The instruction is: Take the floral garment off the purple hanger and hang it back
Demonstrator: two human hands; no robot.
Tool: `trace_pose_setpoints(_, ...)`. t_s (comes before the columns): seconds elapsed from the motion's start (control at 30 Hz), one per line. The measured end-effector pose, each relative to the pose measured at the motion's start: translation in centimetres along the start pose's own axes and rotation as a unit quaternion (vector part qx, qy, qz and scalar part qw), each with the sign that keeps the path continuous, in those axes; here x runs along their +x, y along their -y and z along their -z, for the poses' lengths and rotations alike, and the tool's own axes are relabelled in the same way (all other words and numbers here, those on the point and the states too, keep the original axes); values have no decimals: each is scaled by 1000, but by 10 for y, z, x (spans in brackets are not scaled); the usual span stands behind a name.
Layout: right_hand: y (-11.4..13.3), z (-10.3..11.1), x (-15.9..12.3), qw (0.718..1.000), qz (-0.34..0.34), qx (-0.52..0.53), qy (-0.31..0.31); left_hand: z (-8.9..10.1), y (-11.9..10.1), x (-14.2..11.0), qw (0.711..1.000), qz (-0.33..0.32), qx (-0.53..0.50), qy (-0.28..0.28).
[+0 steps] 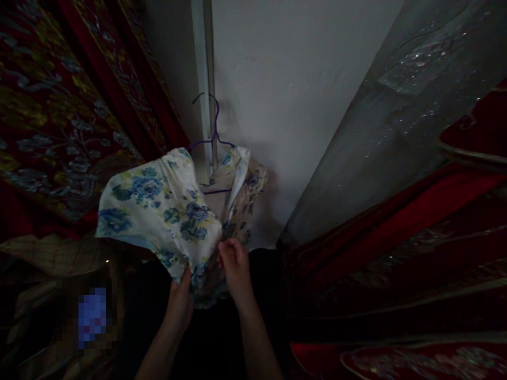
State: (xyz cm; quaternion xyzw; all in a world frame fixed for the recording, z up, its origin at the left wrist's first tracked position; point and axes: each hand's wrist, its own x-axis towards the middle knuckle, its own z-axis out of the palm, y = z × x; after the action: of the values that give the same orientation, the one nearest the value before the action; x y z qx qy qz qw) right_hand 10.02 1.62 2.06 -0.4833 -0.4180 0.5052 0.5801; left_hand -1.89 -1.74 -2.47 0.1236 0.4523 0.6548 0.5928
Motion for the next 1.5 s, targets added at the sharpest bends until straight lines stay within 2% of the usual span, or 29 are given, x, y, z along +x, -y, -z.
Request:
trace_pose_setpoints(0.1, -4, 1, 2, 1000, 12, -5, -28, 2, 3, -5, 999, 31, -12, 9)
trace_pose_setpoints(0.23, -2, -1, 2, 999, 10, -31, 39, 6, -2, -8, 999, 44, -10, 21)
trace_pose_setpoints(0.3, -1, -4, 0, 998, 3, -33, 49, 6, -6, -9, 998, 52, -9, 30)
trace_pose_setpoints(0.4, -2, -13, -2, 999, -8, -27, 45, 7, -12, -12, 998, 47, -4, 39)
trace_pose_setpoints(0.5, -3, -19, -2, 999, -14, -9, 32, 12, -17, -13, 999, 16, 28, 39)
trace_pose_setpoints(0.57, -3, -20, -3, 999, -18, -1, 30, 17, -22, -8, 994, -62, 83, 36)
trace_pose_setpoints(0.6, -2, -18, -3, 999, -22, 0, 34, 19, -25, -4, 983, -138, 119, 16)
trace_pose_setpoints(0.63, 0, -17, -3, 999, -26, -1, 41, 20, -27, 1, 959, -237, 154, -22)
trace_pose_setpoints(0.67, 1, -15, -3, 998, -32, -4, 50, 21, -30, 6, 917, -345, 187, -67)
trace_pose_setpoints(0.7, 2, -14, -4, 997, -39, -7, 61, 20, -32, 11, 864, -443, 218, -99)
trace_pose_setpoints(0.73, 3, -14, -4, 996, -46, -10, 75, 18, -33, 16, 816, -511, 253, -98)
trace_pose_setpoints(0.77, 5, -14, -5, 994, -50, -14, 91, 15, -33, 20, 784, -543, 292, -62)
trace_pose_setpoints(0.83, 7, -16, -6, 990, -49, -24, 128, 5, -32, 26, 768, -518, 368, 82)
trace_pose_setpoints(0.87, 8, -18, -7, 988, -46, -31, 145, -1, -31, 28, 771, -482, 390, 147)
trace_pose_setpoints(0.9, 9, -19, -7, 986, -41, -41, 158, -6, -30, 29, 777, -451, 398, 186)
trace_pose_setpoints(1.0, 19, -19, 1, 984, -28, -61, 166, -18, -28, 33, 807, -417, 372, 191)
trace_pose_setpoints(1.07, 36, -16, 17, 987, -19, -51, 149, -21, -22, 35, 821, -406, 359, 180)
trace_pose_setpoints(1.13, 63, -16, 42, 993, -3, -30, 118, -20, -12, 37, 826, -393, 361, 182)
trace_pose_setpoints(1.23, 114, -25, 85, 996, 67, 11, 55, -16, 8, 39, 826, -372, 378, 191)
trace_pose_setpoints(1.33, 153, -39, 111, 990, 140, 24, 20, -15, 19, 45, 811, -360, 402, 225)
trace_pose_setpoints(1.4, 161, -43, 111, 984, 174, 24, 20, -18, 11, 51, 787, -358, 422, 272)
trace_pose_setpoints(1.5, 152, -39, 95, 979, 194, 9, 59, -37, -28, 58, 754, -373, 437, 319)
